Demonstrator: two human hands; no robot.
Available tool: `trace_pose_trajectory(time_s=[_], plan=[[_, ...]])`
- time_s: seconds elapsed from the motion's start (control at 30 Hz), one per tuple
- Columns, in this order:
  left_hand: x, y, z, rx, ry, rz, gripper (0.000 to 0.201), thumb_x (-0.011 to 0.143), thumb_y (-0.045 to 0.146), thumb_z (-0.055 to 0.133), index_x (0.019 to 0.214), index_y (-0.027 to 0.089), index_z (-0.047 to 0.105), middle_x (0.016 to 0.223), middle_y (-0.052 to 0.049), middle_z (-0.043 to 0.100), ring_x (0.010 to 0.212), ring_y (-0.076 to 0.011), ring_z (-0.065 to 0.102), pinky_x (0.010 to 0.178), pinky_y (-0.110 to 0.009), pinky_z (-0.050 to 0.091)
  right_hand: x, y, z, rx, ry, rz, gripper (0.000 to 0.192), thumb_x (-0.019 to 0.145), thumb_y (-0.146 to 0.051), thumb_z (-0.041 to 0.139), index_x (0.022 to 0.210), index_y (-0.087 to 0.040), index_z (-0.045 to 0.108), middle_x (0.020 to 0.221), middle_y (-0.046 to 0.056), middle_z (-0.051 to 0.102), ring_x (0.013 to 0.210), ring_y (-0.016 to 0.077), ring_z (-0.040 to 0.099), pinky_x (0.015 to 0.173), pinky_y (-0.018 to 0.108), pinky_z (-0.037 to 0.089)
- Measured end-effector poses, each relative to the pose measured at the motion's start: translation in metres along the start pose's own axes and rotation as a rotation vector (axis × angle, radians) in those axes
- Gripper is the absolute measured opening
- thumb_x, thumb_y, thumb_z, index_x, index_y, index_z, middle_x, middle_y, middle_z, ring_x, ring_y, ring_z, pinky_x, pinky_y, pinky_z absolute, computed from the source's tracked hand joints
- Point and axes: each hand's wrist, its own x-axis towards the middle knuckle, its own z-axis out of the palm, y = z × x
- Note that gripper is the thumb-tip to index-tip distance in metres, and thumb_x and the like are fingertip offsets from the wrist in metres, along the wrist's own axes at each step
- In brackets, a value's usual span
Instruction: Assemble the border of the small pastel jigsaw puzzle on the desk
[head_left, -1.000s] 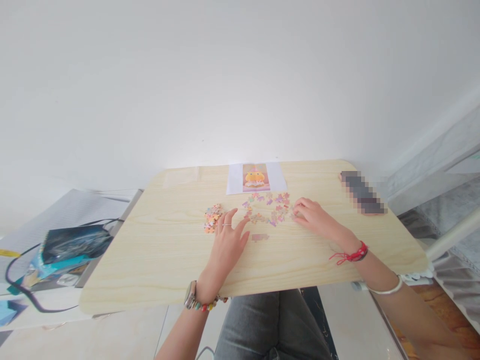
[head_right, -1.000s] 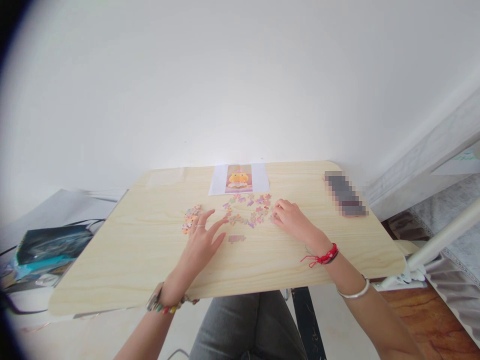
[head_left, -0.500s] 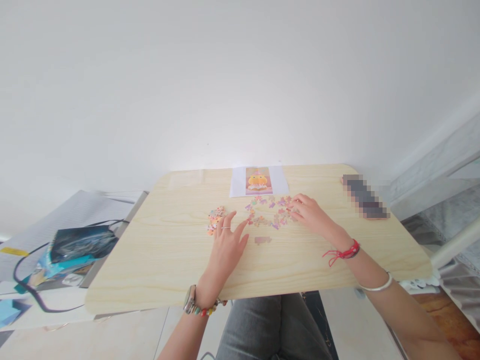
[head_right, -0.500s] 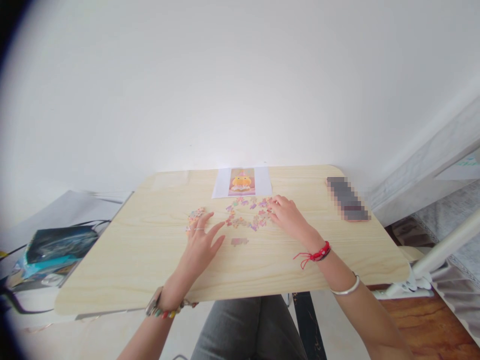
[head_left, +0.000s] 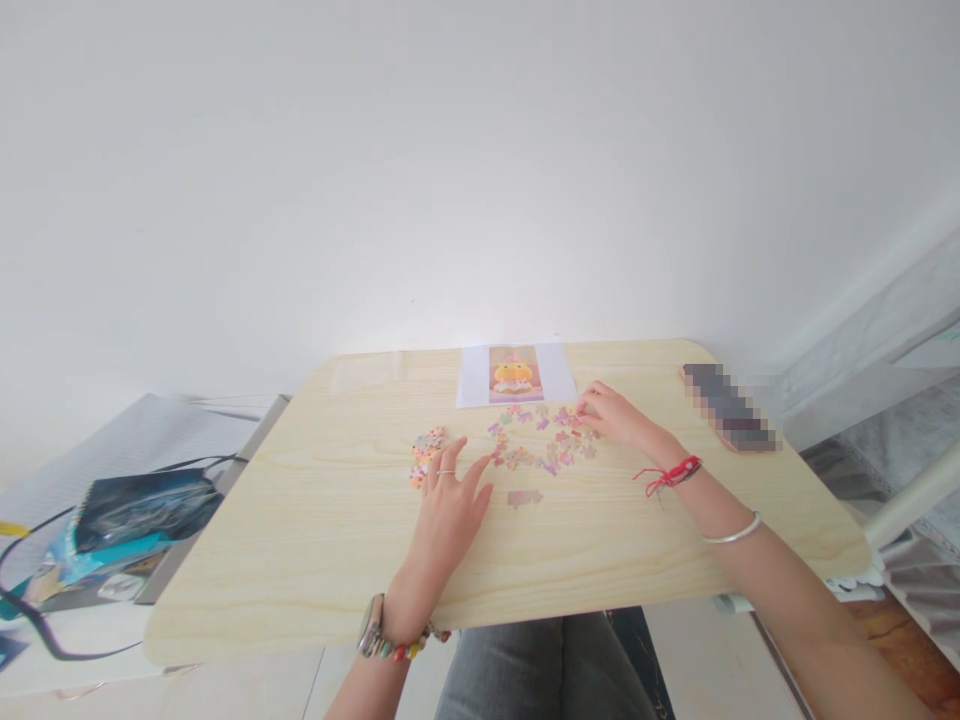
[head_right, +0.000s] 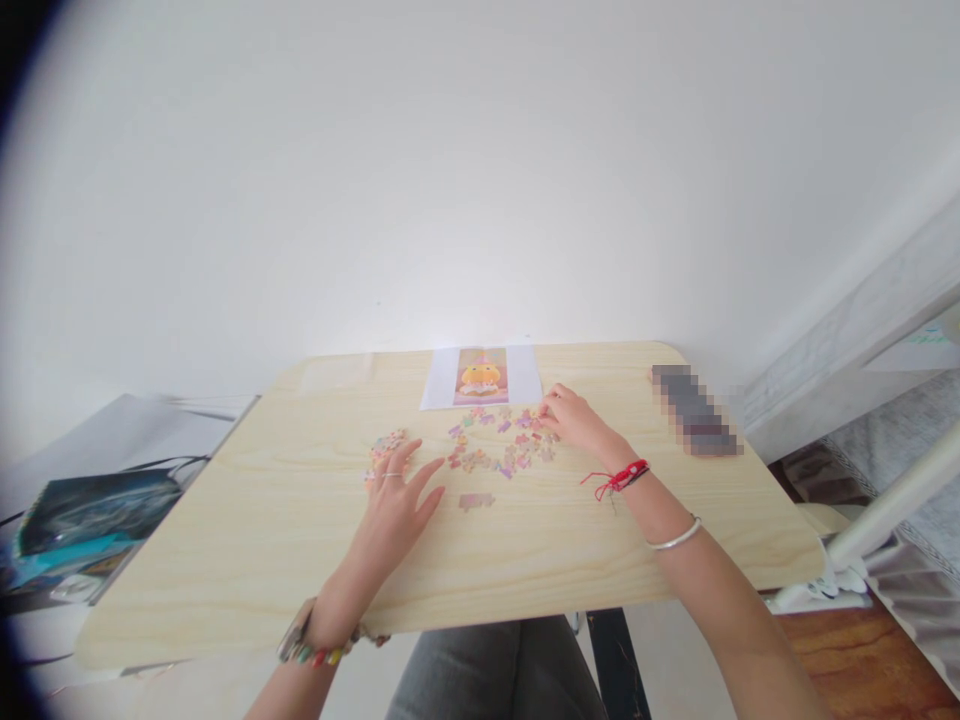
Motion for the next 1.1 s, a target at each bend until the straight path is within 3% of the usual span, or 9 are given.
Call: trace_pose_trajectory(time_s=[0.33,0.6,0.8,1.1], plan=[[0.001,0.000,0.001,-0.040,0.005,-0.032,0.028,0.081,0.019,0.050,0.108,0.024,0.056,0.122,-0.011,0.038,0.116,-0.0298,0.038,0.091,-0.051,0.043,-0.007,-0.006,-0.011,-0.025,-0.022,0.032,0.009,0.079,-0.023,0.055,0.072,-0.018,0.060,0.087,0.005,0.053,0.079,0.0166,0.054,0.075,0.030,0.041],[0.000,-0.001,0.000,-0.031,-0.023,-0.045,0.026,0.081,0.019,0.049,0.106,0.022,0.057,0.123,-0.013,0.038,0.116,-0.0304,0.038,0.090,-0.051,0.043,0.006,-0.032,-0.006,-0.109,0.003,-0.089,0.009,0.080,-0.019,0.055,0.086,-0.019,0.061,0.092,0.007,0.055,0.086,0.0190,0.054,0.076,0.030,0.042],[0.000,-0.001,-0.002,-0.014,-0.050,-0.038,0.026,0.081,0.019,0.050,0.106,0.019,0.058,0.123,-0.014,0.036,0.115,-0.0326,0.038,0.091,-0.051,0.042,0.004,-0.024,-0.003,-0.154,-0.027,-0.060,0.008,0.078,-0.017,0.057,0.083,-0.018,0.063,0.092,0.007,0.055,0.087,0.0186,0.053,0.075,0.029,0.041],[0.006,0.012,0.002,-0.047,-0.066,-0.010,0.030,0.080,0.017,0.051,0.109,0.022,0.057,0.123,-0.013,0.038,0.114,-0.0303,0.039,0.093,-0.053,0.039,-0.018,-0.019,-0.007,-0.120,0.058,-0.036,0.013,0.084,-0.024,0.051,0.079,-0.018,0.061,0.089,0.006,0.055,0.082,0.0172,0.053,0.075,0.030,0.042]])
